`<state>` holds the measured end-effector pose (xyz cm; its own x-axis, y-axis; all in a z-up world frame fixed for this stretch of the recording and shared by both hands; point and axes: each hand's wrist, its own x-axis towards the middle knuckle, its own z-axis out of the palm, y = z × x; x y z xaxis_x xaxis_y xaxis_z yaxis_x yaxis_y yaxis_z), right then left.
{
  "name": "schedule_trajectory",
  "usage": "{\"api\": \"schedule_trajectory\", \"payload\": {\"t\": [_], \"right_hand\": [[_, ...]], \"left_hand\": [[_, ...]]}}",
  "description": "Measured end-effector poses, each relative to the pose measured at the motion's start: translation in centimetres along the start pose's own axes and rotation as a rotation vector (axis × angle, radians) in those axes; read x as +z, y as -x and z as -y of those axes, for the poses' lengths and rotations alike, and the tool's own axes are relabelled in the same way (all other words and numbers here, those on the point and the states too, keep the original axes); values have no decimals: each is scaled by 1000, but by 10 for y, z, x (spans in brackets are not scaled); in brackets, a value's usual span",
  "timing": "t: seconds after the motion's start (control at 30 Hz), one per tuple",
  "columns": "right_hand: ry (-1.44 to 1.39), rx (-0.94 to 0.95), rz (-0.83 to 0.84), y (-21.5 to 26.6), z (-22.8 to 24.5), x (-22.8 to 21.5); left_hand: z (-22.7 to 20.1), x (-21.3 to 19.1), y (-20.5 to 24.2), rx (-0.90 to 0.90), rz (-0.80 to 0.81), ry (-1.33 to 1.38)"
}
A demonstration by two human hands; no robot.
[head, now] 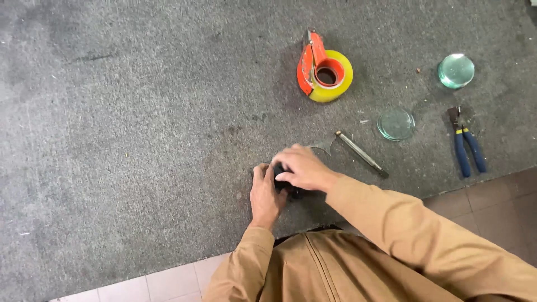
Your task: Using a circular glass cutter and pliers to cut a circular shape out of a glass pane.
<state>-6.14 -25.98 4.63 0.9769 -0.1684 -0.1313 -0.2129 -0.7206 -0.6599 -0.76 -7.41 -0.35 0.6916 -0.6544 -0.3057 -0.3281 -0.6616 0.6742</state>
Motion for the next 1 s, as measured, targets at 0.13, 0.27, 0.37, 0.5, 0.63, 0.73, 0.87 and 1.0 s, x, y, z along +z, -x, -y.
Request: {"api": "schedule_trajectory", "payload": {"t": [0.13,0.27,0.37,0.5,0.63,0.73,0.87,1.0], "right_hand": [[31,47,280,-27,-18,11],[64,41,288,-25,-18,6],[103,-9,268,-24,-9,2],[91,-132,166,-5,-2,-1],[-125,-166,-299,47,3,-55],[16,292,-604,116,-62,-73],[237,664,-509,173,-139,-41],[481,590,-378,175,-175,-11]], "left_hand": [[-1,1,0,25,-62,-25],[2,11,1,112,-100,-51],[3,11,-1,169,-127,-76],[9,21,-8,191,-131,-51],[-7,9,-10,196,-161,-111],[-11,8,-18,-14,-13,179],[-15,-26,-13,-120,31,578],[-28,-88,-9,-279,-431,1054]]}}
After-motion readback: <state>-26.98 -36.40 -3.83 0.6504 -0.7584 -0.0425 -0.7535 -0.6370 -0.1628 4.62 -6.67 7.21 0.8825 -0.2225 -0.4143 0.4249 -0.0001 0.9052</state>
